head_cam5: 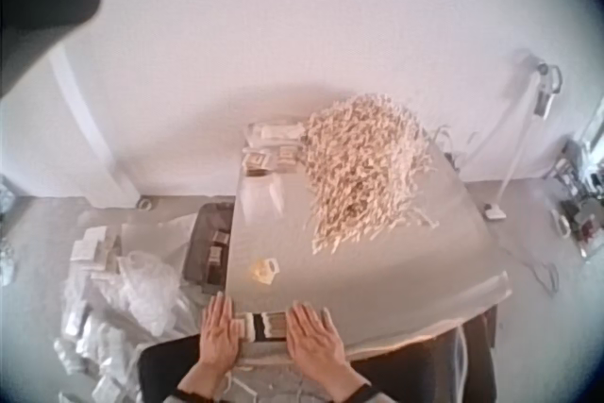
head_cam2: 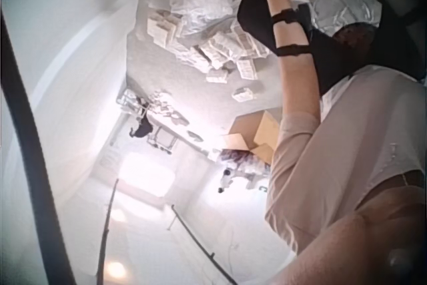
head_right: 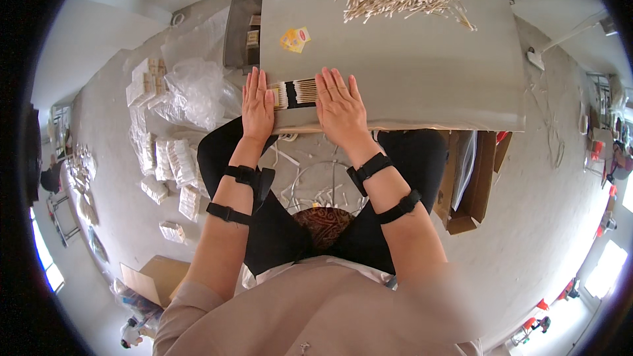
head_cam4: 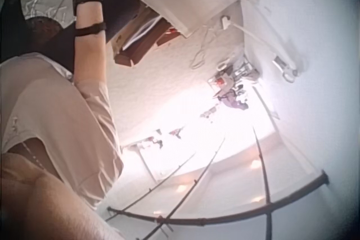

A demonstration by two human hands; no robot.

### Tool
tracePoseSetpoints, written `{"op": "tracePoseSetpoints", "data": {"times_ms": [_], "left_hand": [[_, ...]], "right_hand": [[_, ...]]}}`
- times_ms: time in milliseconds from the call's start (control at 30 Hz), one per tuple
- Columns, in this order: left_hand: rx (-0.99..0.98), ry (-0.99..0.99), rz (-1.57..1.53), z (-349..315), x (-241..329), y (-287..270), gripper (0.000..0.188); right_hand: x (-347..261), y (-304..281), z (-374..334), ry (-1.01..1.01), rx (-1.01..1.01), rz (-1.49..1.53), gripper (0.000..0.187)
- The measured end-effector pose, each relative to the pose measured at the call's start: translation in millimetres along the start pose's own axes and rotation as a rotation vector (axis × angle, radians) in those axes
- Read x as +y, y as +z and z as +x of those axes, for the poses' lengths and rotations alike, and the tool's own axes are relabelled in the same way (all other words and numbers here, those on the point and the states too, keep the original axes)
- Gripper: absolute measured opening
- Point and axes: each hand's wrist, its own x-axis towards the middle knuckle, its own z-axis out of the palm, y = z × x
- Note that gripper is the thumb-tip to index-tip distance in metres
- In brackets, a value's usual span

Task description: The recorder is manually counting and arranging cotton swabs into plastic sleeves/packaging on a workspace table.

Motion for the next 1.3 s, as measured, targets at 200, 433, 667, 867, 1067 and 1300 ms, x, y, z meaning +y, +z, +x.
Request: {"op": "tracePoseSetpoints", "data": {"times_ms": [200, 433, 667, 867, 1067, 1300], "left_hand": [[-0.015, -0.005, -0.146, 0.7, -0.9, -0.4, 0.052], [0.004, 0.022, -0.192, -0.5, -3.7, 1.9, 0.052], [0.015, 0.028, -0.19, 0.7, -2.9, 0.6, 0.051], [0.022, 0.021, -0.136, 3.2, -0.4, 1.9, 0.051], [0.0, -0.003, 0.068, 1.7, 3.3, -1.8, 0.052], [0.051, -0.112, -0.516, 10.5, 12.7, -26.9, 0.053]], "right_hand": [[-7.7, 0.0, 1.6, 0.005, -0.014, -0.001, 0.052], [-18.5, 3.7, 5.4, -0.017, 0.002, 0.036, 0.054], [-34.9, 10.2, 10.6, -0.016, 0.022, 0.058, 0.053], [-44.1, 10.5, 13.1, -0.009, 0.015, 0.054, 0.054], [-33.3, 10.6, 18.0, 0.021, 0.117, 0.362, 0.048], [-39.6, 12.8, 34.3, 0.16, 0.29, 0.903, 0.04]]}}
